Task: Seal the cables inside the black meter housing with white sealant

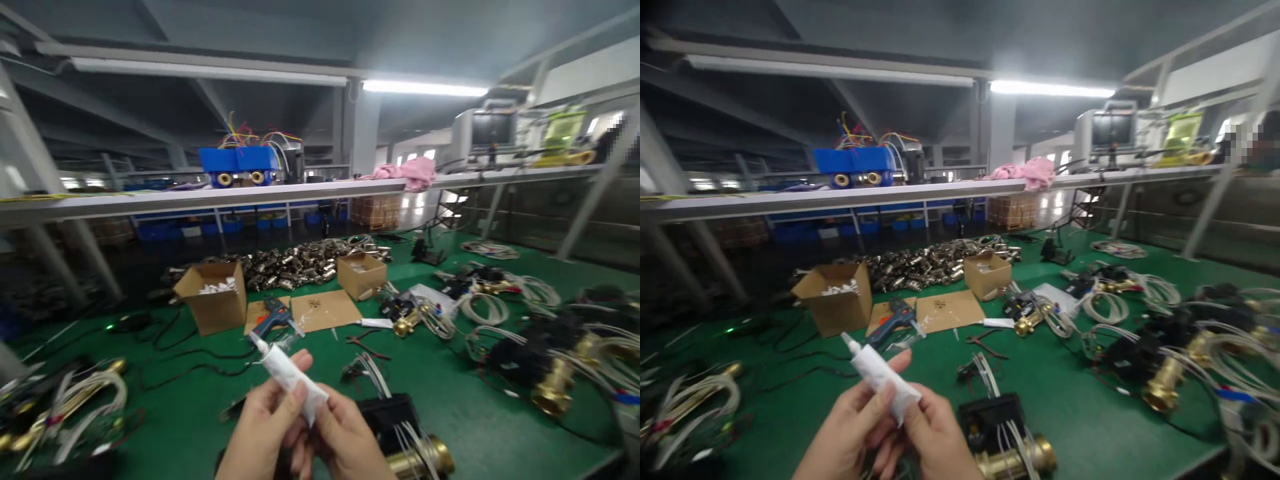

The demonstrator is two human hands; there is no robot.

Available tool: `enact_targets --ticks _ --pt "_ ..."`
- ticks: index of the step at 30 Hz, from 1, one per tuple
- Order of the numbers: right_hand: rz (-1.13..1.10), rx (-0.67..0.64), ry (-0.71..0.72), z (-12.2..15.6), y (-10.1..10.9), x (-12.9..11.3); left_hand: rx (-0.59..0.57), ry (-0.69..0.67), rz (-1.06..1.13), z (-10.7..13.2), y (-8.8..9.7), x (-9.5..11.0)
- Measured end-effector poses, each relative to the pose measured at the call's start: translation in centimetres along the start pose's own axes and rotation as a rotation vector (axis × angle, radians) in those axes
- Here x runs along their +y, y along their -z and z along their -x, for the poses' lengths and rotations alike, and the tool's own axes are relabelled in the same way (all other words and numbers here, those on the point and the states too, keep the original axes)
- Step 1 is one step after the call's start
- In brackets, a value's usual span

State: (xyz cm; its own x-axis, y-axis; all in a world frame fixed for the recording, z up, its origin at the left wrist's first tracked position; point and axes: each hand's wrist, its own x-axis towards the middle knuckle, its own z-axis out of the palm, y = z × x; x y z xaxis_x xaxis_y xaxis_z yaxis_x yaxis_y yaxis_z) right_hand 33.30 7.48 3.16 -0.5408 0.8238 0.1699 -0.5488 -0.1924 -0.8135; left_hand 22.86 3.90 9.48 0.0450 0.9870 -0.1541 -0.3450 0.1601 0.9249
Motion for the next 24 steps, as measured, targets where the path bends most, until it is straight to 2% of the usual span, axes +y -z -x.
enact_targets --ticks 1,3,5,7,9,12,14,17,21,24 --pt "-0.028 0.014 -0.021 -0.1 0.0 -0.2 -0.020 -0.030 -0.007 -0.2 0.6 0.2" --pt "-0.050 0.130 -0.035 -0.2 0.4 -0.1 -0.017 -0.129 -0.090 -0.3 2.5 0.9" --pt "-0.040 0.274 -0.051 -0.2 1.3 0.3 0.032 -0.217 -0.232 -0.3 5.4 1.7" --pt "-0.008 0.387 -0.070 -0.1 2.2 1.1 0.110 -0.237 -0.407 0.0 8.8 2.0" --pt "0.036 0.463 -0.087 0.0 3.2 2.2 0.161 -0.227 -0.579 0.4 12.1 1.5" --pt "0.072 0.512 -0.153 0.0 3.9 4.3 0.092 -0.198 -0.791 1.2 15.3 -0.3" --pt "0.039 0.510 -0.234 -0.2 3.8 5.5 0.016 -0.186 -0.870 1.4 16.1 -1.6" --pt "-0.053 0.476 -0.318 -0.8 3.1 6.1 -0.122 -0.153 -0.880 0.7 16.3 -2.5" --pt "-0.114 0.426 -0.322 -1.6 2.1 5.1 -0.305 -0.131 -0.831 -0.7 15.9 -2.0" --pt "-0.146 0.348 -0.314 -1.2 2.4 4.5 -0.365 -0.199 -0.866 -0.3 15.1 -1.6"
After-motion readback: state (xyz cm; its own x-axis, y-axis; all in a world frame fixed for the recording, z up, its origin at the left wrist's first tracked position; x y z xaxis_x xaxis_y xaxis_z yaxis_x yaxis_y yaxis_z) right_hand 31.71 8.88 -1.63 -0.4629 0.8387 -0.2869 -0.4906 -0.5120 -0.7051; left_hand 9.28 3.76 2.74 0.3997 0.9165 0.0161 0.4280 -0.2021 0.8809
